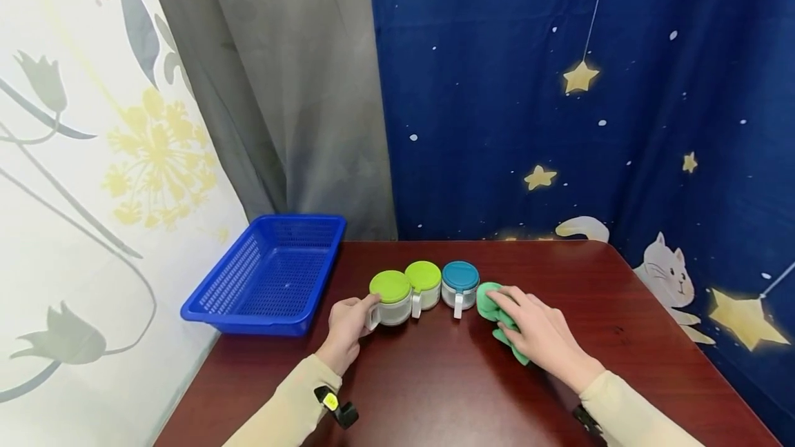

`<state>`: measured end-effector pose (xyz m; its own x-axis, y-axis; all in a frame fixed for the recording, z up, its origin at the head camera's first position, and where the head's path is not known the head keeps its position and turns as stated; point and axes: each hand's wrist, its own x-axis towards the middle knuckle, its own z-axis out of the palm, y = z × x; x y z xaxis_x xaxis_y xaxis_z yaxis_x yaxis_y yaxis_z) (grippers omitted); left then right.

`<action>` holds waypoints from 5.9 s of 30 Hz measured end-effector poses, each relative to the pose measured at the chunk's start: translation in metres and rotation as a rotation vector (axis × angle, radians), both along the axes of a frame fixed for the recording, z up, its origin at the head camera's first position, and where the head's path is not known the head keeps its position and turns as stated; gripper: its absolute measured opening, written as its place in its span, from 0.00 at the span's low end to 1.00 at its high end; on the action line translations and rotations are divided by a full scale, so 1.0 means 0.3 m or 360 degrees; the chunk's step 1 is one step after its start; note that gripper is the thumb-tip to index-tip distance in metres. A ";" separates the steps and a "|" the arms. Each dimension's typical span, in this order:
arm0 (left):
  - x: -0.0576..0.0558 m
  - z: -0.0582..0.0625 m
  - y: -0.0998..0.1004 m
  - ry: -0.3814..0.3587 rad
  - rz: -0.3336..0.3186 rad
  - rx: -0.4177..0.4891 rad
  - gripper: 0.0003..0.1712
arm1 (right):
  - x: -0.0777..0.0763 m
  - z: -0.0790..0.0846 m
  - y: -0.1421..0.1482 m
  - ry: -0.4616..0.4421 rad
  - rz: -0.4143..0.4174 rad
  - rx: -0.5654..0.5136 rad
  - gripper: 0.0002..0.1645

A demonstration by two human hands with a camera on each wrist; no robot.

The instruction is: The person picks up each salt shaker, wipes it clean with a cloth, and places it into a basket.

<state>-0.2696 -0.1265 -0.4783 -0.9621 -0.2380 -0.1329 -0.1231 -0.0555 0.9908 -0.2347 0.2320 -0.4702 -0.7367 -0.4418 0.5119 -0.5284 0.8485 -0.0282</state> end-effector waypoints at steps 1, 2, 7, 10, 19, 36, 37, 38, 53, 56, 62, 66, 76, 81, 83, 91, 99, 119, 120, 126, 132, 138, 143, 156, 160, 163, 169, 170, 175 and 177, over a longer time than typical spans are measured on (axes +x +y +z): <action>0.005 0.004 0.005 0.0005 -0.0010 0.0030 0.23 | -0.002 0.020 -0.024 0.0022 0.0020 0.0000 0.42; 0.009 0.008 0.010 0.0015 -0.0015 0.0057 0.23 | -0.003 0.037 -0.048 0.0046 0.0042 0.0004 0.42; 0.048 0.038 0.039 0.0051 -0.0053 0.0129 0.23 | 0.002 0.119 -0.188 0.0172 0.0208 0.0005 0.43; 0.072 0.057 0.060 0.0072 -0.0081 0.0160 0.22 | 0.008 0.145 -0.264 0.0247 0.0320 0.0004 0.42; 0.109 0.071 0.108 0.0102 -0.0145 0.0188 0.21 | 0.054 0.127 -0.380 0.0386 0.0477 0.0080 0.46; 0.146 0.083 0.122 0.0070 -0.0262 0.0237 0.20 | 0.050 0.130 -0.346 0.0481 0.0369 0.0230 0.36; 0.149 0.084 0.121 0.0073 -0.0267 0.0246 0.20 | 0.046 0.131 -0.339 0.0479 0.0365 0.0229 0.36; 0.151 0.085 0.121 0.0076 -0.0271 0.0256 0.20 | 0.042 0.130 -0.332 0.0476 0.0357 0.0233 0.36; 0.170 0.080 0.112 0.0076 -0.0428 0.0158 0.15 | -0.010 0.127 -0.247 0.0478 0.0191 0.0238 0.31; 0.173 0.079 0.117 0.0114 -0.0448 0.0027 0.17 | -0.009 0.131 -0.246 0.0468 0.0195 0.0221 0.31; 0.160 0.070 0.129 0.0182 -0.0327 -0.0139 0.21 | 0.002 0.141 -0.257 0.0446 0.0242 0.0225 0.32; 0.160 0.071 0.143 0.0260 -0.0251 -0.0280 0.22 | 0.013 0.151 -0.275 0.0486 0.0284 0.0228 0.33; 0.164 0.063 0.165 0.0492 -0.0109 -0.0670 0.22 | 0.043 0.200 -0.338 0.0439 0.0402 0.0292 0.30; 0.170 0.058 0.156 0.0547 -0.0077 -0.0790 0.23 | 0.041 0.197 -0.332 0.0446 0.0381 0.0320 0.31; 0.173 0.055 0.153 0.0559 -0.0066 -0.0820 0.23 | 0.036 0.192 -0.324 0.0452 0.0374 0.0324 0.32; 0.185 0.048 0.143 0.0617 -0.0009 -0.0838 0.22 | -0.010 0.179 -0.273 0.0415 0.0196 0.0337 0.31; 0.181 0.043 0.143 0.0696 0.0023 -0.0841 0.22 | -0.023 0.178 -0.260 0.0376 0.0183 0.0302 0.31; 0.185 0.046 0.176 0.0785 -0.0066 -0.1127 0.21 | -0.001 0.228 -0.365 0.0300 0.0487 0.0245 0.27; 0.187 0.048 0.176 0.0778 -0.0069 -0.1126 0.21 | 0.000 0.227 -0.364 0.0300 0.0482 0.0250 0.26; 0.193 0.044 0.169 0.0787 -0.0052 -0.1067 0.21 | 0.000 0.222 -0.346 0.0315 0.0431 0.0276 0.25; 0.196 0.041 0.162 0.0803 -0.0018 -0.1057 0.21 | -0.038 0.197 -0.269 0.0283 0.0302 0.0265 0.26; 0.198 0.046 0.165 0.0814 -0.0022 -0.1054 0.21 | -0.057 0.179 -0.232 0.0278 0.0230 0.0251 0.27; 0.196 0.042 0.161 0.0834 -0.0016 -0.1083 0.21 | -0.053 0.174 -0.237 0.0291 0.0235 0.0244 0.27; 0.177 0.058 0.201 0.0859 -0.0111 -0.1137 0.19 | -0.037 0.240 -0.339 0.0280 0.0369 0.0274 0.28; 0.172 0.058 0.214 0.0828 -0.0162 -0.1163 0.20 | -0.029 0.265 -0.366 0.0252 0.0412 0.0346 0.25; 0.176 0.055 0.219 0.0802 -0.0179 -0.1158 0.20 | -0.029 0.273 -0.370 0.0225 0.0401 0.0360 0.23; 0.185 0.045 0.218 0.0830 -0.0187 -0.1148 0.20 | -0.036 0.260 -0.363 0.0177 0.0392 0.0380 0.22; 0.185 0.044 0.217 0.0830 -0.0191 -0.1146 0.20 | -0.038 0.258 -0.361 0.0178 0.0397 0.0380 0.22; 0.185 0.044 0.212 0.0821 -0.0202 -0.1134 0.20 | -0.066 0.254 -0.333 0.0133 0.0385 0.0363 0.22; 0.185 0.046 0.209 0.0829 -0.0193 -0.1114 0.20 | -0.084 0.257 -0.314 0.0064 0.0345 0.0317 0.22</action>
<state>-0.2142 -0.0637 -0.4646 -0.8838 0.0075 0.4679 0.3883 0.5696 0.7244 -0.2598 0.1378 -0.3931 -0.5951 -0.6813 0.4263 -0.6950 0.7026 0.1525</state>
